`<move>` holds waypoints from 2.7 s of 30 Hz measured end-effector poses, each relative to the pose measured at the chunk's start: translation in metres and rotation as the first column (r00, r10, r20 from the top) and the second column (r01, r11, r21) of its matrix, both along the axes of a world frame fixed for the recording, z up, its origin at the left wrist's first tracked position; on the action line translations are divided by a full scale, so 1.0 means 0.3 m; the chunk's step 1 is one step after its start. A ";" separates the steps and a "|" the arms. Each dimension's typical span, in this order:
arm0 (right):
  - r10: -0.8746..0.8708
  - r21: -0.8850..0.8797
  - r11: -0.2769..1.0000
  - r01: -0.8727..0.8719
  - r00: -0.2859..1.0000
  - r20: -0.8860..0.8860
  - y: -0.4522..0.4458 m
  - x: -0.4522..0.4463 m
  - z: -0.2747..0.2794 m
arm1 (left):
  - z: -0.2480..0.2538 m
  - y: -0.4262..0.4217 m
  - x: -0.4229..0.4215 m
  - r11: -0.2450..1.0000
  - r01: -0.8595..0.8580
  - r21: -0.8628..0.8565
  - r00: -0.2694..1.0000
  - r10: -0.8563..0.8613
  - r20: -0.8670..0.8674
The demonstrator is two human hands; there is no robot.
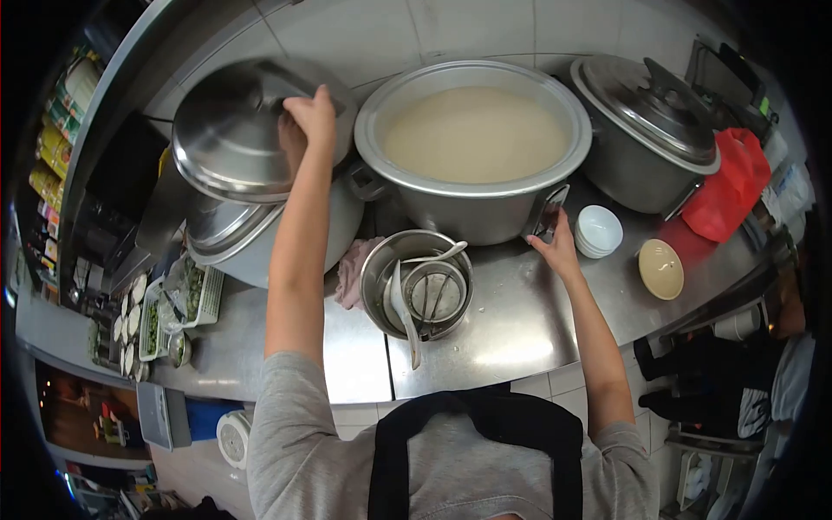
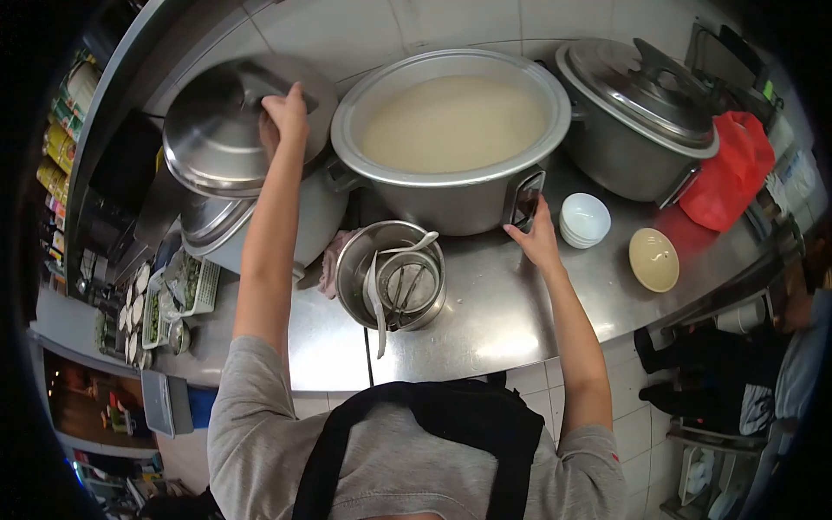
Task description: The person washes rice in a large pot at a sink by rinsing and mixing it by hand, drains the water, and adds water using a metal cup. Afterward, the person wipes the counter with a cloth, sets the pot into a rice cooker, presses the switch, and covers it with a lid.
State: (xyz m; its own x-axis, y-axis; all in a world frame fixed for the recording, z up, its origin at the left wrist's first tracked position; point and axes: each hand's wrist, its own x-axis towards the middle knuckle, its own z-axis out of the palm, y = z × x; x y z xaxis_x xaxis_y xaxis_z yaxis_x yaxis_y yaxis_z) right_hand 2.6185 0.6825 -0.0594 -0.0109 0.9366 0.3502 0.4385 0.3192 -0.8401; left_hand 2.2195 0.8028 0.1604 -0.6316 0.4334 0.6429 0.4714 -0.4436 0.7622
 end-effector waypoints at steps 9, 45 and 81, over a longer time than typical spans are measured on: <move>-0.010 0.065 0.998 0.008 0.999 0.041 0.018 0.000 0.038 | -0.077 -0.074 0.206 0.991 -0.072 -0.112 0.867 0.006 -0.498; -0.017 -0.193 0.981 -0.021 0.981 -0.195 0.199 0.084 0.028 | 0.297 -0.739 -0.225 0.867 0.491 -0.080 0.840 -0.447 0.309; -0.127 -0.021 0.991 0.131 0.982 0.141 -0.051 -0.032 0.059 | 0.115 0.184 0.705 0.447 0.887 0.114 0.088 -0.406 0.910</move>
State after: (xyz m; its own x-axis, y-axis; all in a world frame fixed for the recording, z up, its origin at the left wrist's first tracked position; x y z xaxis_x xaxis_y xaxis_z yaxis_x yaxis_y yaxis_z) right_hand 2.6090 0.6672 -0.0417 0.0644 0.9432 0.3258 0.5878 0.2280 -0.7762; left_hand 2.4310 0.8580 0.1951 0.0380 0.9626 -0.2684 -0.6975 0.2179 0.6827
